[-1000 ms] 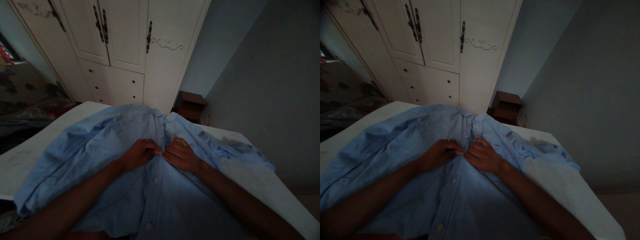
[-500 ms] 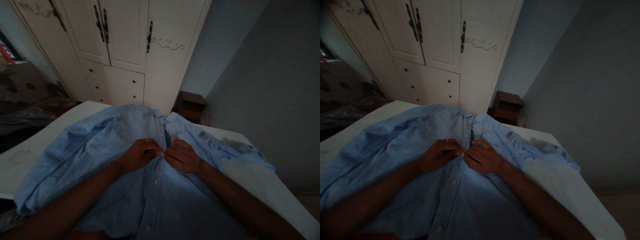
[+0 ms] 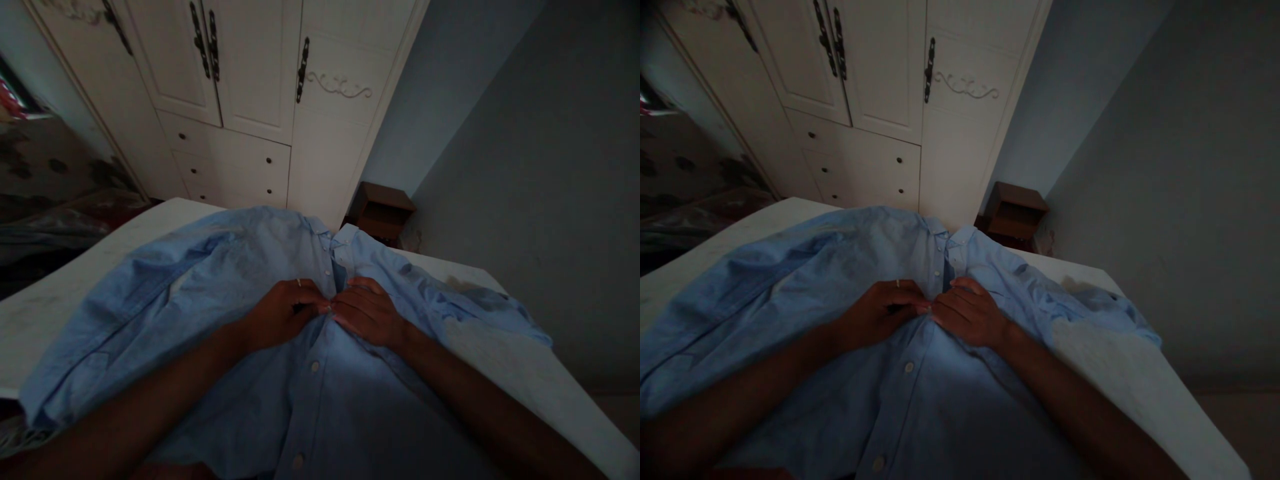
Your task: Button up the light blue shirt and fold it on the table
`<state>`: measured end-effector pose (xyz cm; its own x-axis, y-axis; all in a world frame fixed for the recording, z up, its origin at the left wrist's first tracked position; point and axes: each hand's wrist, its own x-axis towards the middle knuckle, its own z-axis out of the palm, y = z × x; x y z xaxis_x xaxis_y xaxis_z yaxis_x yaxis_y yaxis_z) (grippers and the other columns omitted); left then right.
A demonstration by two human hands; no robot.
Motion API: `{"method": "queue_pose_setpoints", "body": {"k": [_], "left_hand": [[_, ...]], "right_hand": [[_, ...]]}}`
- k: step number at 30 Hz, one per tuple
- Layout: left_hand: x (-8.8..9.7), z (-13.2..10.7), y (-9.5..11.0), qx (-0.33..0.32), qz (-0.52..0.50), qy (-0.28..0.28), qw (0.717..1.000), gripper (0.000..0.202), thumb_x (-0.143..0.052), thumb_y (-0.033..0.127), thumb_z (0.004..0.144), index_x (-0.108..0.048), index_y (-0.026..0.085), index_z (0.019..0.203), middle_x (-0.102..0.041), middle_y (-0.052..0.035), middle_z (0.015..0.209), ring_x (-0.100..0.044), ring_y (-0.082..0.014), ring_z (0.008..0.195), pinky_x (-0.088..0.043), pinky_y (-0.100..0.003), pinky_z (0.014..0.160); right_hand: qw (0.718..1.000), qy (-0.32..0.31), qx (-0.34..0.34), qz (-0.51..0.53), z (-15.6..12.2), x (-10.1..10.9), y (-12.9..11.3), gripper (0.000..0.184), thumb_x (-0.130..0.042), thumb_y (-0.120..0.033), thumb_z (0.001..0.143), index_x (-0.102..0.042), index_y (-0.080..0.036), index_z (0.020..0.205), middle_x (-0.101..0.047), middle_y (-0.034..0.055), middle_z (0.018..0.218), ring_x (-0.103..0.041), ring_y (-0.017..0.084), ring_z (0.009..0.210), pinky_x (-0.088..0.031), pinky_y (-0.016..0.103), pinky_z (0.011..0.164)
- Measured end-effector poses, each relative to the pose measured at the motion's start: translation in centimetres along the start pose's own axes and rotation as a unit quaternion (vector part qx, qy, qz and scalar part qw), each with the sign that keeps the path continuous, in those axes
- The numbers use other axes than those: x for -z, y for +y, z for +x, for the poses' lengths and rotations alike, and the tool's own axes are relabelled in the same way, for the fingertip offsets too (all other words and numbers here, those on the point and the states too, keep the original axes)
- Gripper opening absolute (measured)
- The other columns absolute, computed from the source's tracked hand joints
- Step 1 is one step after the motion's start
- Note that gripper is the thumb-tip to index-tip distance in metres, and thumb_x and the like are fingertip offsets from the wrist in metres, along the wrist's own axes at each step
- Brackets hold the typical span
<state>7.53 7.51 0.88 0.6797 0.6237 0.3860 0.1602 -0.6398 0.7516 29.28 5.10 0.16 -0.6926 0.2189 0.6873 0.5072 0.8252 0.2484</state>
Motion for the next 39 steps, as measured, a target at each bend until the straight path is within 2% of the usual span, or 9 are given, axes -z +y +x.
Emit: {"method": "queue_pose_setpoints", "body": {"k": [6, 10, 12, 17, 20, 25, 39], "left_hand": [[0.1, -0.1, 0.7, 0.037, -0.013, -0.035, 0.999, 0.021, -0.05, 0.023, 0.091, -0.069, 0.017, 0.086, -0.067, -0.0022, 0.08, -0.062, -0.0113, 0.072, -0.048, -0.023, 0.067], [0.2, -0.1, 0.8, 0.07, 0.001, -0.042, 0.997, 0.023, -0.066, 0.034, 0.08, -0.069, 0.018, 0.096, -0.068, -0.0032, 0.089, -0.062, -0.0135, 0.075, -0.049, -0.026, 0.07], [0.2, -0.1, 0.8, 0.087, 0.017, -0.046, 0.995, 0.024, -0.068, 0.033, 0.077, -0.07, 0.018, 0.095, -0.068, -0.0031, 0.087, -0.061, -0.0136, 0.074, -0.048, -0.027, 0.071], [-0.1, 0.0, 0.2, 0.114, 0.001, -0.061, 0.992, 0.018, -0.059, 0.024, 0.081, -0.072, 0.02, 0.093, -0.069, -0.0015, 0.087, -0.062, -0.0124, 0.076, -0.048, -0.024, 0.07], [-0.5, 0.1, -0.1, 0.126, -0.005, -0.041, 0.991, 0.017, -0.059, 0.023, 0.081, -0.073, 0.02, 0.091, -0.07, -0.0009, 0.084, -0.063, -0.012, 0.072, -0.048, -0.023, 0.065], [-1.0, 0.2, 0.1, 0.112, 0.023, 0.012, 0.993, 0.017, -0.059, 0.016, 0.078, -0.073, 0.02, 0.087, -0.071, -0.0004, 0.082, -0.063, -0.0123, 0.072, -0.048, -0.024, 0.067], [-1.2, 0.1, 0.1, 0.092, 0.046, 0.006, 0.995, 0.023, -0.054, 0.015, 0.085, -0.073, 0.023, 0.095, -0.07, 0.0002, 0.085, -0.064, -0.0124, 0.077, -0.048, -0.024, 0.072]], "right_hand": [[1.0, -0.001, -0.003, -0.001, -0.1, -0.3, 0.1, 0.008, -0.066, -0.021, 0.085, -0.062, -0.016, 0.09, -0.072, 0.0021, 0.081, -0.065, 0.013, 0.07, -0.05, 0.035, 0.086], [1.0, -0.012, -0.02, -0.006, -0.2, -0.4, 0.1, 0.005, -0.063, -0.024, 0.088, -0.062, -0.019, 0.087, -0.072, -0.0007, 0.079, -0.062, 0.012, 0.066, -0.047, 0.035, 0.088], [1.0, -0.02, -0.022, 0.001, -0.2, -0.5, 0.1, 0.005, -0.062, -0.023, 0.088, -0.063, -0.019, 0.086, -0.071, -0.0008, 0.078, -0.061, 0.011, 0.065, -0.046, 0.034, 0.088], [0.991, -0.055, -0.075, 0.093, 0.1, -0.5, 0.3, 0.011, -0.057, -0.025, 0.092, -0.063, -0.019, 0.086, -0.069, -0.0008, 0.075, -0.061, 0.011, 0.068, -0.044, 0.032, 0.089], [0.984, -0.061, -0.1, 0.131, 0.2, -0.6, 0.5, 0.021, -0.049, -0.028, 0.097, -0.063, -0.019, 0.084, -0.068, -0.0002, 0.072, -0.061, 0.011, 0.068, -0.044, 0.031, 0.086], [0.982, -0.058, -0.116, 0.136, 0.0, -0.7, 0.6, 0.018, -0.054, -0.032, 0.094, -0.063, -0.018, 0.087, -0.068, 0.0004, 0.074, -0.061, 0.012, 0.069, -0.045, 0.032, 0.087], [0.959, -0.029, -0.174, 0.221, -0.4, -0.8, 0.8, 0.012, -0.058, -0.027, 0.092, -0.065, -0.019, 0.09, -0.07, 0.0014, 0.076, -0.063, 0.013, 0.074, -0.048, 0.032, 0.081]]}}
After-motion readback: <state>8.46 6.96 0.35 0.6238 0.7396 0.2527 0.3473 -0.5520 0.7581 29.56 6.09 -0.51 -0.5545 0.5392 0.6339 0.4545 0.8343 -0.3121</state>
